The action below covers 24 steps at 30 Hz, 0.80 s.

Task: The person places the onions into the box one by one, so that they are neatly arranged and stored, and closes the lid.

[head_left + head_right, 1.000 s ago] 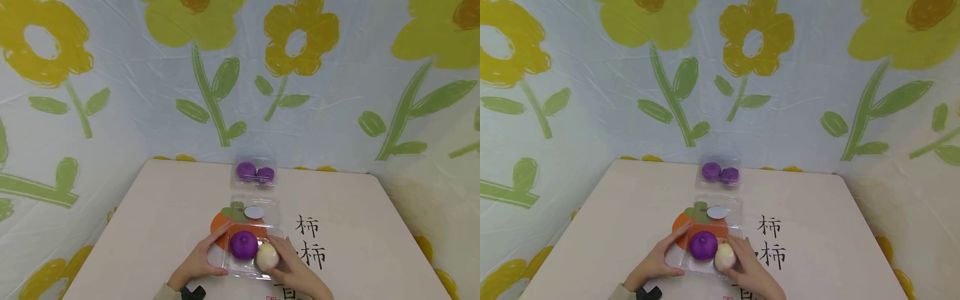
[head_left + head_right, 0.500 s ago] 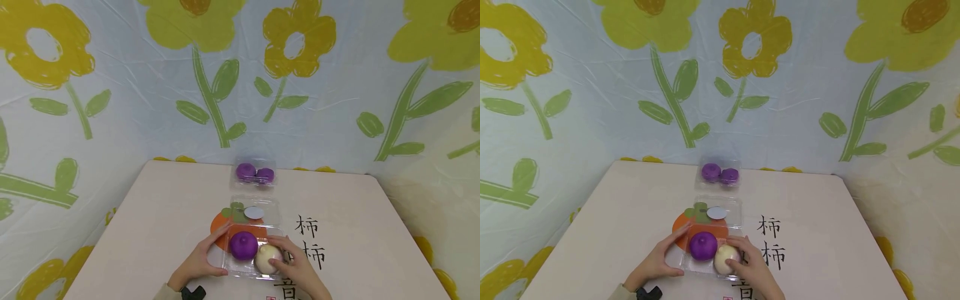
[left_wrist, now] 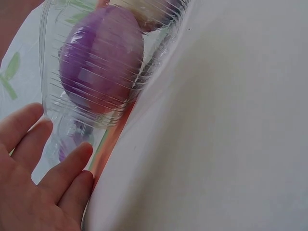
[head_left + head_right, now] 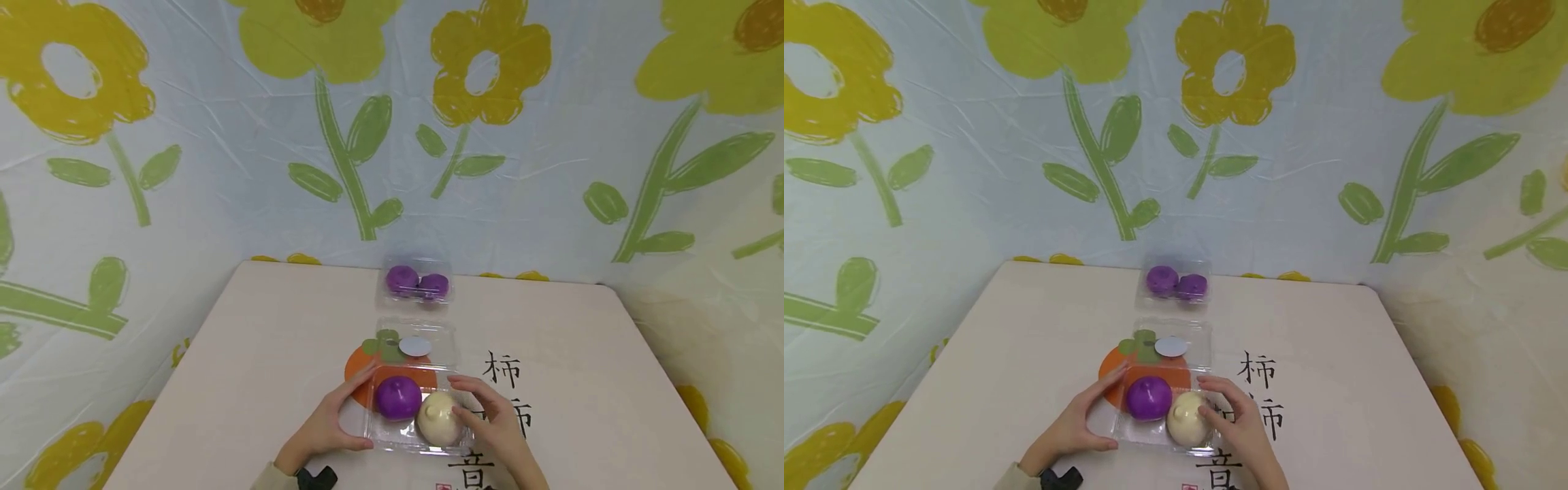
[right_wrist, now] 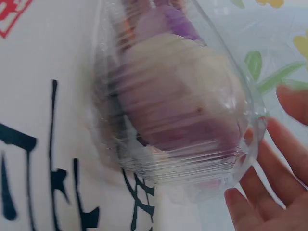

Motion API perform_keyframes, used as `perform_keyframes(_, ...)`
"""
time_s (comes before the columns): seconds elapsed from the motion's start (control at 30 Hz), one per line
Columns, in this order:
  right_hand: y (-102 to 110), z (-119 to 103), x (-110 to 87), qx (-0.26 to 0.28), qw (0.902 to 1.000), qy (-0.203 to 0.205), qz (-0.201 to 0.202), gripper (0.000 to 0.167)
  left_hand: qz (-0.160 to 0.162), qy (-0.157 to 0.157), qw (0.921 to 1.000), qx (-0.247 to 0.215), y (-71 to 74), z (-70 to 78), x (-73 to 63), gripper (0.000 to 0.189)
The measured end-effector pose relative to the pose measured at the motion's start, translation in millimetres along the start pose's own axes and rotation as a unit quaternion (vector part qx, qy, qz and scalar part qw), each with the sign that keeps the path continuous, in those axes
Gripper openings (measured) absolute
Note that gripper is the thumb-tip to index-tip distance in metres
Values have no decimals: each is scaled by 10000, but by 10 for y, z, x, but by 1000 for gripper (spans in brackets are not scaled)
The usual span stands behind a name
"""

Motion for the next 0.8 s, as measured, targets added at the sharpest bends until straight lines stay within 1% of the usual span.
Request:
perform_keyframes(0.07,50,20,39,120,9987,-268,414,32,1,-19,10000,7,0,0,2,109)
perform_keyframes(0.13,90,48,84,207,9937,-657,884,33,-1,-44,10000,23,-1,-2,7,109)
perform_keyframes(0.23,116,115,137,241,9805,-1358,1401,38,3,-63,10000,3,2,-5,7,109)
perform_keyframes(0.3,116,169,163,358,9698,-1827,1579,44,-1,-67,10000,9,1,-9,7,110)
perform_keyframes(0.37,99,227,185,571,9614,-2213,1531,49,3,-32,10000,-7,2,-13,4,110)
perform_keyframes(0.43,80,283,197,959,9523,-2527,1417,56,8,-18,10000,-4,2,-12,0,110)
perform_keyframes(0.53,56,369,201,1587,9374,-2862,1196,63,10,-10,10000,8,1,-6,0,110)
perform_keyframes(0.6,44,421,200,2026,9291,-2914,1043,64,24,-7,10000,10,3,0,-3,110)
perform_keyframes(0.67,36,472,198,2452,9215,-2871,908,62,22,-30,10000,6,1,3,0,110)
perform_keyframes(0.7,32,495,197,2626,9204,-2789,779,61,26,-22,10000,4,0,4,1,110)
perform_keyframes(0.8,25,570,187,3223,9103,-2562,441,58,34,-50,10000,-4,-1,10,0,110)
Point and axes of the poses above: each hand's wrist, its own x-axis towards the middle knuckle, its own y-axis out of the back of the hand, z = x × y, the point moved 4 cm from there along x, towards the middle knuckle, and after that the axes turned 7 degrees about z, right-handed, at the moved point
